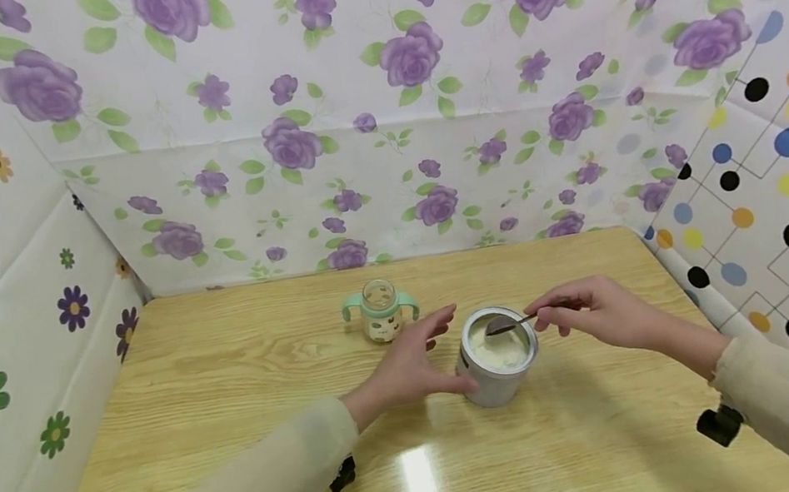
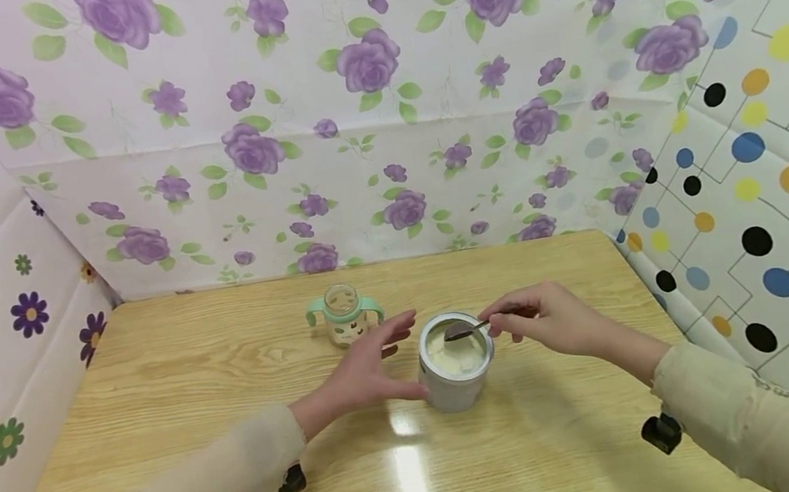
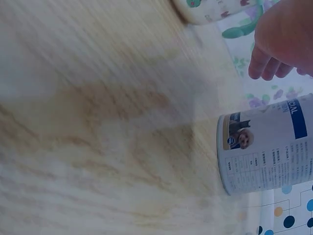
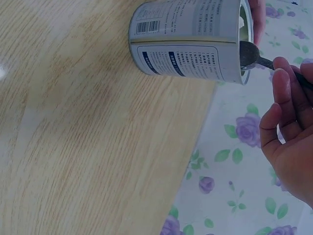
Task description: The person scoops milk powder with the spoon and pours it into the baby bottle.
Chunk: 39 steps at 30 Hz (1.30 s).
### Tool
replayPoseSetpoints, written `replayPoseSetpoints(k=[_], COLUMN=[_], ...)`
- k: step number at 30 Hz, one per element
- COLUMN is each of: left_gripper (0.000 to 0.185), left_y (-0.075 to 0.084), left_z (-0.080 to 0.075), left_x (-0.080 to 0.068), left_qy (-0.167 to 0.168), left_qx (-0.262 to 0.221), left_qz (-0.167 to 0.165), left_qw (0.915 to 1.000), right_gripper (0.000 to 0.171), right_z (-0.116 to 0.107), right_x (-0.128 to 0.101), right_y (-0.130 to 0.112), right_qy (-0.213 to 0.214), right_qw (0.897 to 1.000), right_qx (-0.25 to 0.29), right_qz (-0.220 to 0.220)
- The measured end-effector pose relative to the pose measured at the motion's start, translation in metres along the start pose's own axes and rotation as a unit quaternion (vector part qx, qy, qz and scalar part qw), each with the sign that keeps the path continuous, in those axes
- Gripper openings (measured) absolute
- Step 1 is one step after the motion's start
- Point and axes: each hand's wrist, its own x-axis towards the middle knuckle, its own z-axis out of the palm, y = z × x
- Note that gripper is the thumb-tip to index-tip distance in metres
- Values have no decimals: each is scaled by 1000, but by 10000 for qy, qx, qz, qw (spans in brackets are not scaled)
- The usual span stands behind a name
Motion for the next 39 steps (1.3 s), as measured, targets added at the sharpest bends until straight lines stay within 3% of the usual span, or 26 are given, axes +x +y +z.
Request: replayPoseSetpoints(k=[7, 16, 22, 26, 30, 39], left_gripper=[120, 117, 113, 110, 105, 102], left_y=[-3, -6, -7, -5, -5, -6], left_z=[10, 24, 32, 33, 34, 35], left_x=[5, 14, 17, 17, 18, 18], left_qy=[122, 94, 168, 137, 121, 173], left_qx=[-123, -278, -509, -689, -764, -769], left_qz=[-48, -7, 31, 36, 44, 27], left_qw=[9998, 9996, 9986, 9975, 9970, 9969], right_gripper=[24, 20, 19, 18, 20, 32], right_z=[2, 0, -1, 0, 2, 13], right_x=[5, 4, 4, 3, 3, -1], right_y=[2, 9, 9, 9, 14, 29], right_qy=[-84, -164, -259, -311, -309, -130], right_qw=[9995, 9968, 9961, 9981, 9989, 9865], right_qx=[-279, -743, -815, -533, 99, 1261], right_qz=[110, -248, -216, 33, 340, 1039])
